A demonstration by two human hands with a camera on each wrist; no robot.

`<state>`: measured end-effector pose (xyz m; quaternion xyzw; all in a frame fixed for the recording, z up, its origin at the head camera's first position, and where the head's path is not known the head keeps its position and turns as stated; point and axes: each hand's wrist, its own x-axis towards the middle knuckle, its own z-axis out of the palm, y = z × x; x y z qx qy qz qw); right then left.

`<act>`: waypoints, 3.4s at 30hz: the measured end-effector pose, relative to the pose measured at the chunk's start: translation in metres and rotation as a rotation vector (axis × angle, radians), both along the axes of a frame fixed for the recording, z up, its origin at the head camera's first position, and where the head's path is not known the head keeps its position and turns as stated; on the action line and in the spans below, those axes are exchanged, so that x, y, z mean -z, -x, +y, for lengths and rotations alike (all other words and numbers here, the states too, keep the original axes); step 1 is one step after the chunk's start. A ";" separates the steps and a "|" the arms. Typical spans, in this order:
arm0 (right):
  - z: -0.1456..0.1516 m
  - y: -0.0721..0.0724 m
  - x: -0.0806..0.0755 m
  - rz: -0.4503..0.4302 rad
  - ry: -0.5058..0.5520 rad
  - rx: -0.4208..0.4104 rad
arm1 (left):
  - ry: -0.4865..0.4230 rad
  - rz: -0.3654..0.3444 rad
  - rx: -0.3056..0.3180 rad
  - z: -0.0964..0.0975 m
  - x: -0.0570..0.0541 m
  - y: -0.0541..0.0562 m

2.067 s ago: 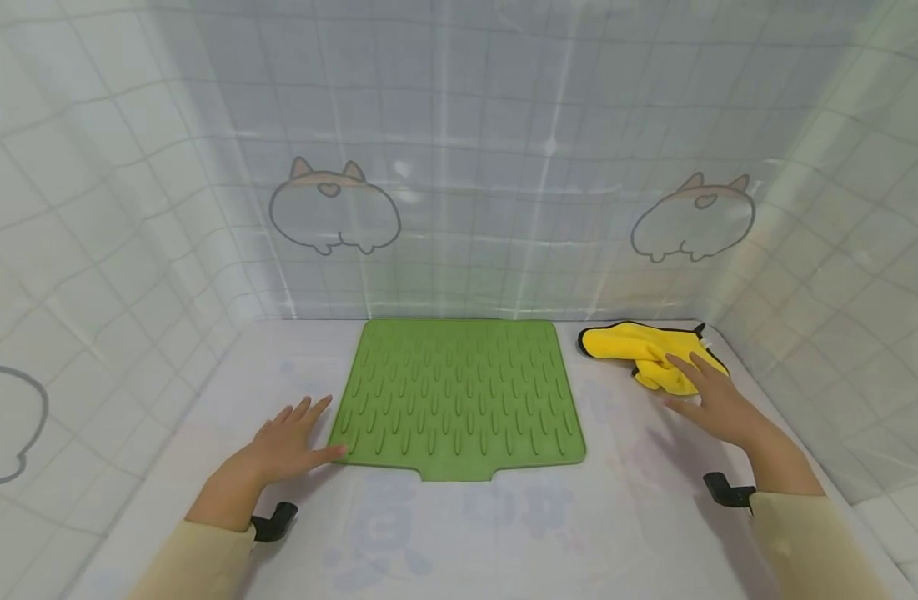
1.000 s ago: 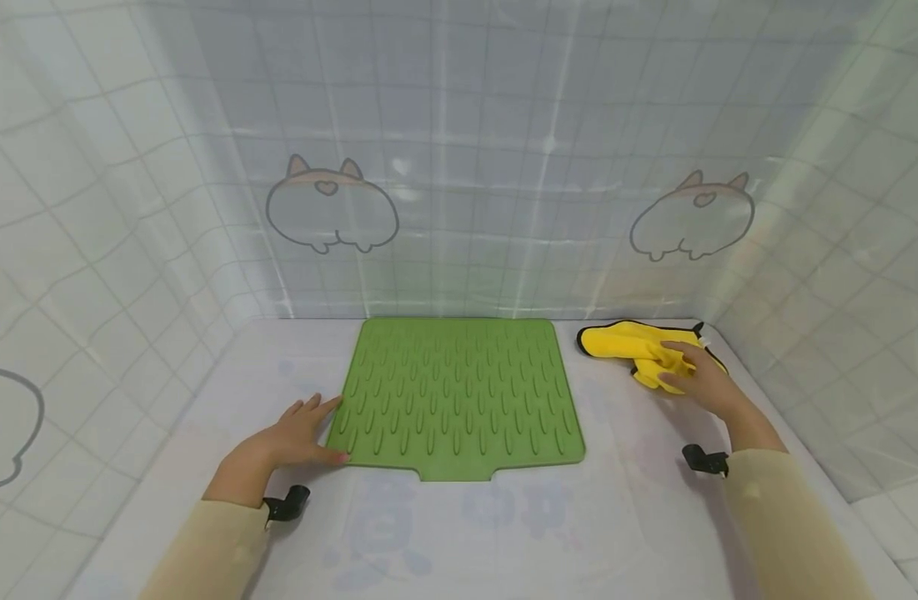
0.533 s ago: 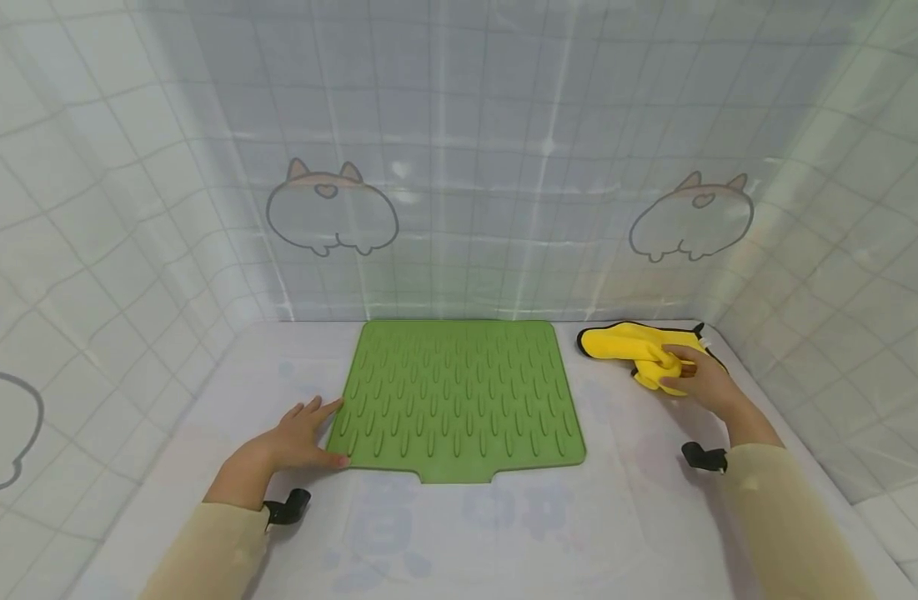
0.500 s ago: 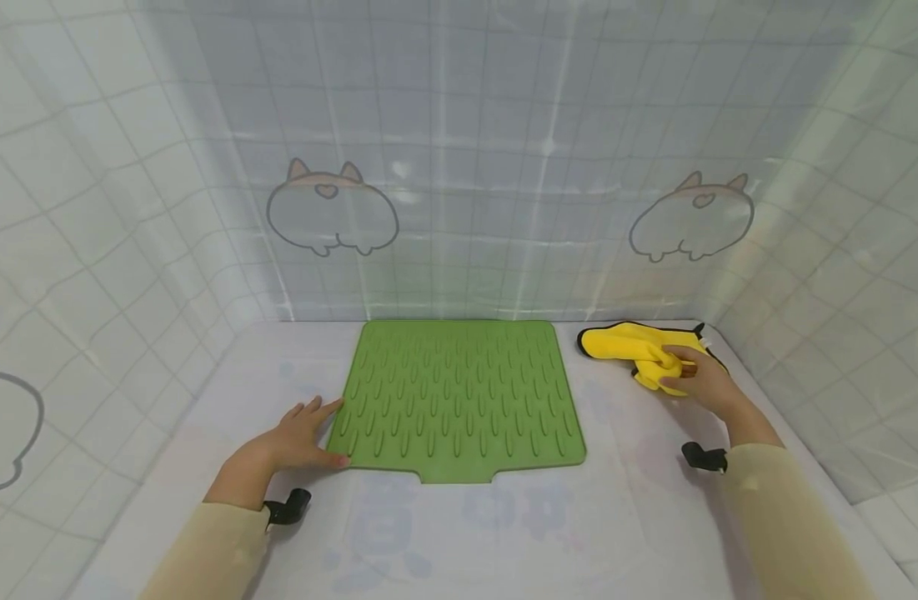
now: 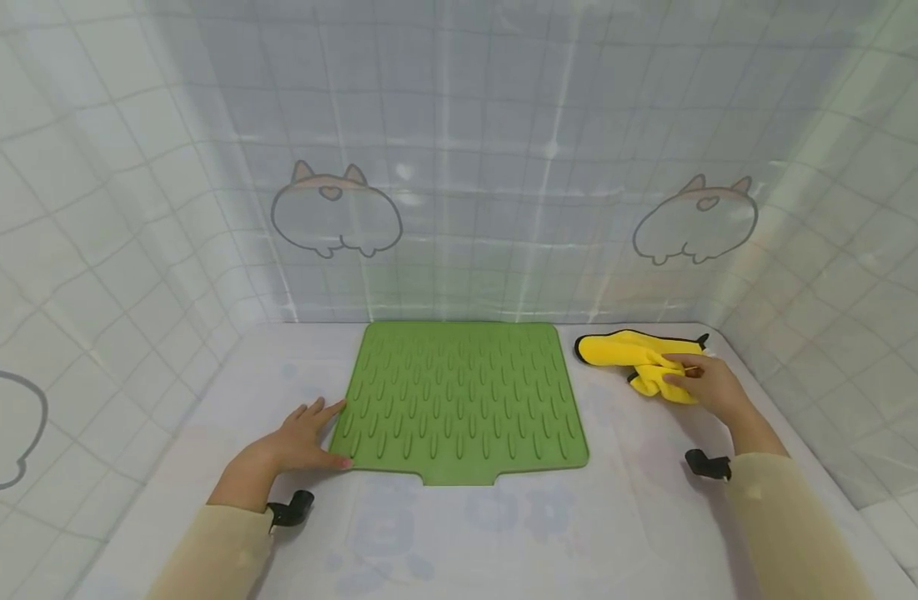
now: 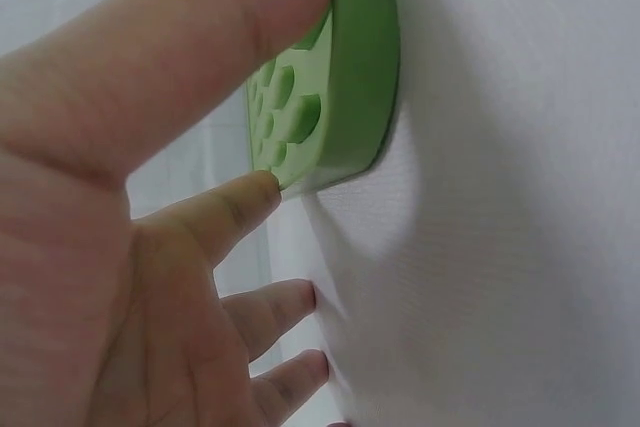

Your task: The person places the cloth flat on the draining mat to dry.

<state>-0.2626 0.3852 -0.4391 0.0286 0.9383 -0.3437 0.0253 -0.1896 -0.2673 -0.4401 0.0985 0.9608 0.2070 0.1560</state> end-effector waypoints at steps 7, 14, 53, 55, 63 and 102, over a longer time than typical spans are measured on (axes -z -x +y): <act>-0.003 -0.010 -0.005 0.039 0.035 0.003 | -0.019 -0.011 -0.009 0.001 -0.002 -0.003; -0.013 -0.017 -0.012 0.091 0.073 0.049 | -0.013 -0.012 -0.017 0.001 -0.002 -0.002; -0.113 -0.033 -0.079 0.503 0.302 0.145 | -0.039 -0.005 -0.019 -0.003 0.006 0.000; -0.119 -0.031 -0.081 0.542 0.328 0.113 | -0.036 -0.005 -0.019 -0.003 0.006 0.000; -0.144 -0.025 -0.080 0.632 0.425 -0.001 | -0.029 -0.015 -0.026 -0.003 0.002 -0.001; -0.262 -0.017 -0.047 0.480 0.619 -0.193 | -0.029 -0.002 -0.022 0.000 -0.001 -0.002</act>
